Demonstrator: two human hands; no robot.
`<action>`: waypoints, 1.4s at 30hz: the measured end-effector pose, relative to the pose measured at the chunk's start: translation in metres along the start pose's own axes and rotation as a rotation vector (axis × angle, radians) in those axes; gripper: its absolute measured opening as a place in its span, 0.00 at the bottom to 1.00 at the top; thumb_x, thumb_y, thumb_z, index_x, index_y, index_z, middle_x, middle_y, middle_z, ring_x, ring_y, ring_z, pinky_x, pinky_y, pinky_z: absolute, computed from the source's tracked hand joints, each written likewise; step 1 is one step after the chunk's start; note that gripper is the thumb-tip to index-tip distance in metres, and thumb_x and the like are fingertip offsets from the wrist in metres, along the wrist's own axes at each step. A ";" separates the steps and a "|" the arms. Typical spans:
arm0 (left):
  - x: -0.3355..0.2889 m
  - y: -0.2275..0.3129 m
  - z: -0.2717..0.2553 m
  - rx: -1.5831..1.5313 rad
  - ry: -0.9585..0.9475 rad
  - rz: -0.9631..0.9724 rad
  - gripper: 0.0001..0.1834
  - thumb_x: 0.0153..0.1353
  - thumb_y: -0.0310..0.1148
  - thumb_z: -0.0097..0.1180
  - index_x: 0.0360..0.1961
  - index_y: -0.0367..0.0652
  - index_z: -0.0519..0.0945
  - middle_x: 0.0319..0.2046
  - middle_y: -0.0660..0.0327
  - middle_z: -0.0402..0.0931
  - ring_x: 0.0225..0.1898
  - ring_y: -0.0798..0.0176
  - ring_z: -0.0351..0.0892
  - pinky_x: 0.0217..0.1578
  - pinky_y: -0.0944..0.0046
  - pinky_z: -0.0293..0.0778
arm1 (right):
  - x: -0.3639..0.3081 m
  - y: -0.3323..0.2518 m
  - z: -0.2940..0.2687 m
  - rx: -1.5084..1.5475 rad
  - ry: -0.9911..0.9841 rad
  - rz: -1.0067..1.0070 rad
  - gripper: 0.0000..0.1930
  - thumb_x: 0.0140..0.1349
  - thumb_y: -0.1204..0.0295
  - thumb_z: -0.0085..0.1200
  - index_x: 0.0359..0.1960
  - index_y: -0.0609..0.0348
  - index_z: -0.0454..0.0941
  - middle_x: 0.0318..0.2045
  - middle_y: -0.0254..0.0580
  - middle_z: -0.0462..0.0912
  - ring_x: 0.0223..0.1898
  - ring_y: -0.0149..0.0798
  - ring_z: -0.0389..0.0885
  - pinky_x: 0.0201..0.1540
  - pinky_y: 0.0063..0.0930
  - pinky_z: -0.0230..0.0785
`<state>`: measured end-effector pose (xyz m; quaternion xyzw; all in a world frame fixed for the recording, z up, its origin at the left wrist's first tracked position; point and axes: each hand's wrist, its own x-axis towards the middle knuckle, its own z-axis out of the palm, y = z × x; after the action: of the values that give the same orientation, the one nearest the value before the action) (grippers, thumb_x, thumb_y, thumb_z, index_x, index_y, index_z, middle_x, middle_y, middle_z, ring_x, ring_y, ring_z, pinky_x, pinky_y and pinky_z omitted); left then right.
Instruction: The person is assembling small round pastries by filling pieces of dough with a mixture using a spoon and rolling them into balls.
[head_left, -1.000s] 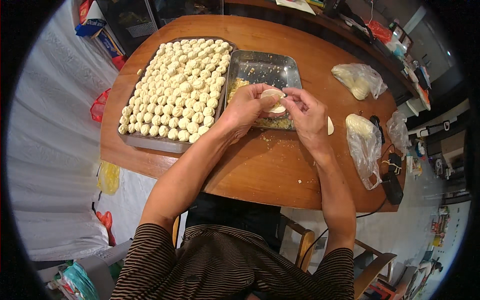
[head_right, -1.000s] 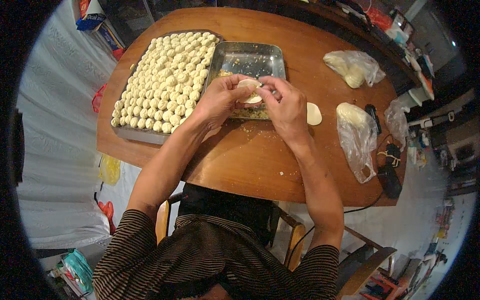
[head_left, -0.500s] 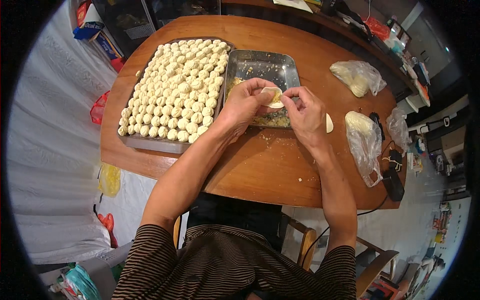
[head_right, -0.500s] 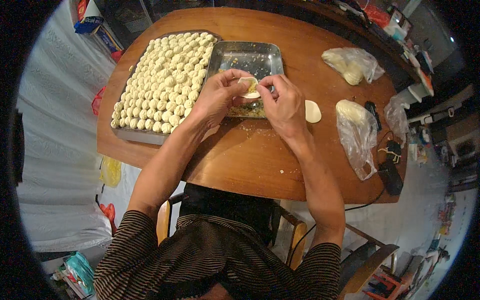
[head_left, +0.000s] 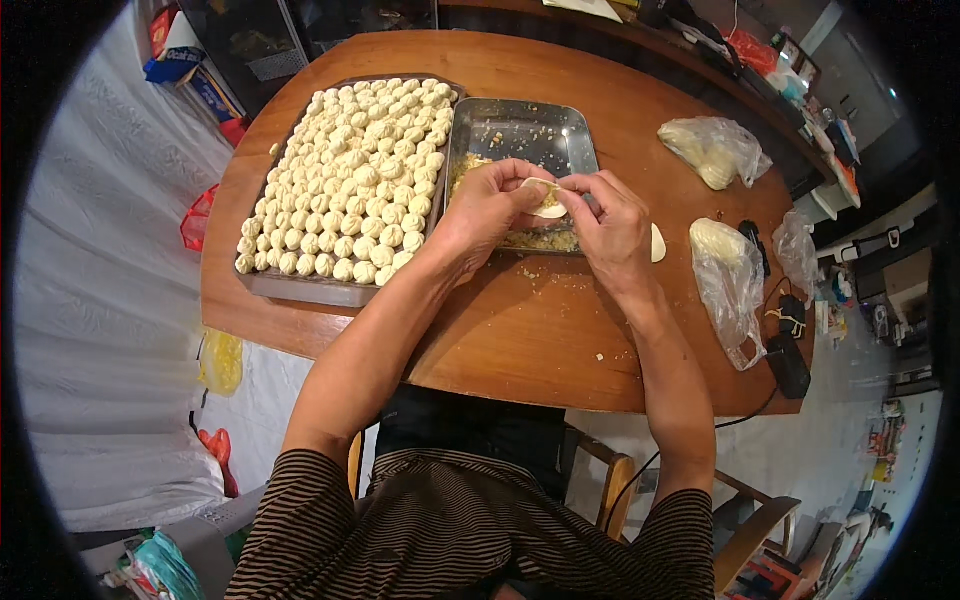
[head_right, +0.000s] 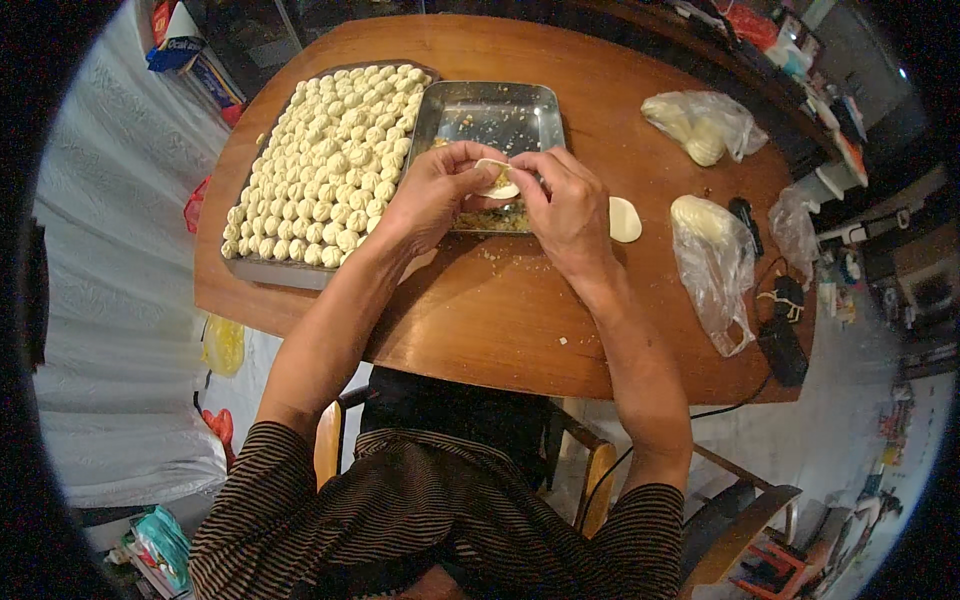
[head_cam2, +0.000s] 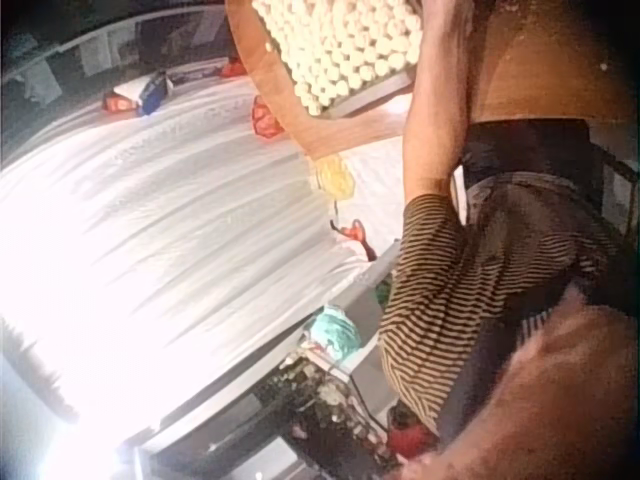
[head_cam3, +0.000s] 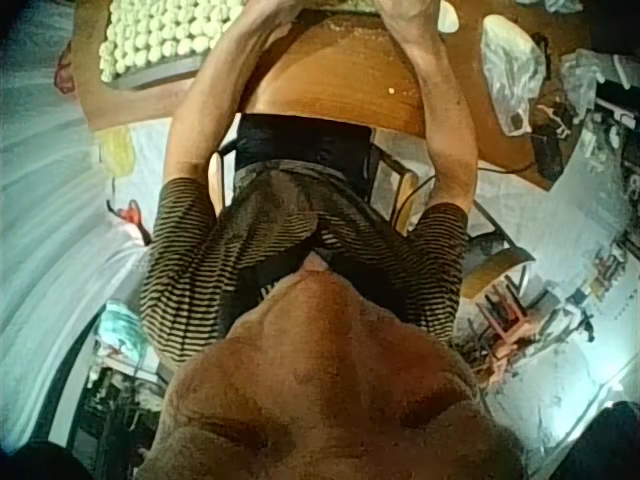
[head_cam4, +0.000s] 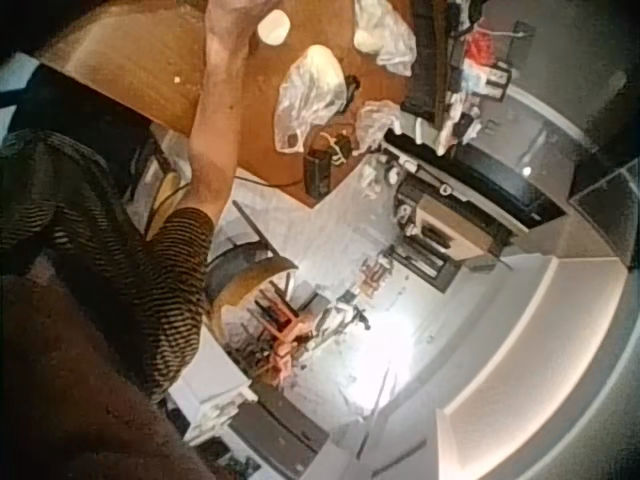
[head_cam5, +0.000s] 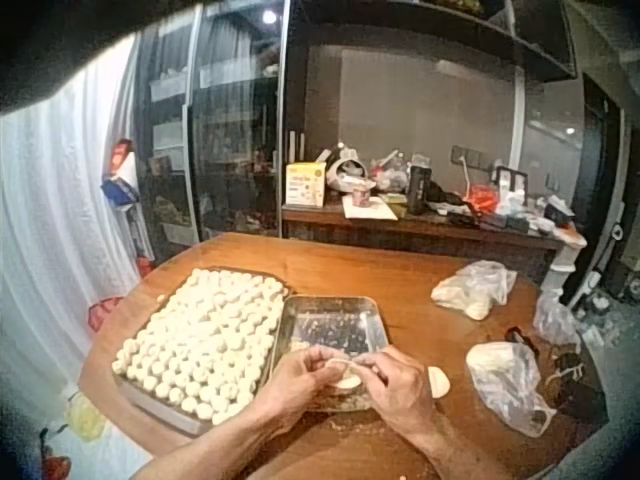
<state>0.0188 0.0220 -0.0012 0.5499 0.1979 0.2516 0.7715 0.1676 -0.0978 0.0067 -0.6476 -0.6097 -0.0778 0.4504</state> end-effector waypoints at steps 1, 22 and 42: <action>0.000 0.000 0.001 -0.011 0.009 -0.002 0.10 0.75 0.26 0.58 0.53 0.35 0.79 0.46 0.58 0.81 0.45 0.66 0.84 0.51 0.64 0.87 | 0.000 0.000 -0.001 -0.001 0.004 0.004 0.06 0.65 0.77 0.66 0.42 0.63 0.85 0.34 0.48 0.86 0.34 0.50 0.87 0.35 0.41 0.77; 0.000 -0.002 -0.001 0.124 0.034 0.040 0.07 0.74 0.24 0.58 0.50 0.36 0.82 0.43 0.61 0.84 0.41 0.70 0.84 0.46 0.67 0.85 | 0.001 -0.007 -0.001 -0.007 0.003 -0.024 0.08 0.65 0.77 0.65 0.44 0.62 0.84 0.35 0.47 0.85 0.35 0.51 0.87 0.35 0.42 0.78; 0.003 -0.004 -0.001 0.082 0.042 0.066 0.08 0.74 0.28 0.60 0.50 0.35 0.83 0.41 0.61 0.86 0.39 0.69 0.86 0.43 0.68 0.83 | 0.001 -0.004 -0.003 -0.052 -0.018 -0.055 0.04 0.64 0.78 0.64 0.39 0.61 0.83 0.36 0.46 0.84 0.35 0.54 0.87 0.35 0.44 0.78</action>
<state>0.0212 0.0238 -0.0052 0.5819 0.2063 0.2799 0.7352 0.1654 -0.0998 0.0107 -0.6427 -0.6291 -0.1001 0.4256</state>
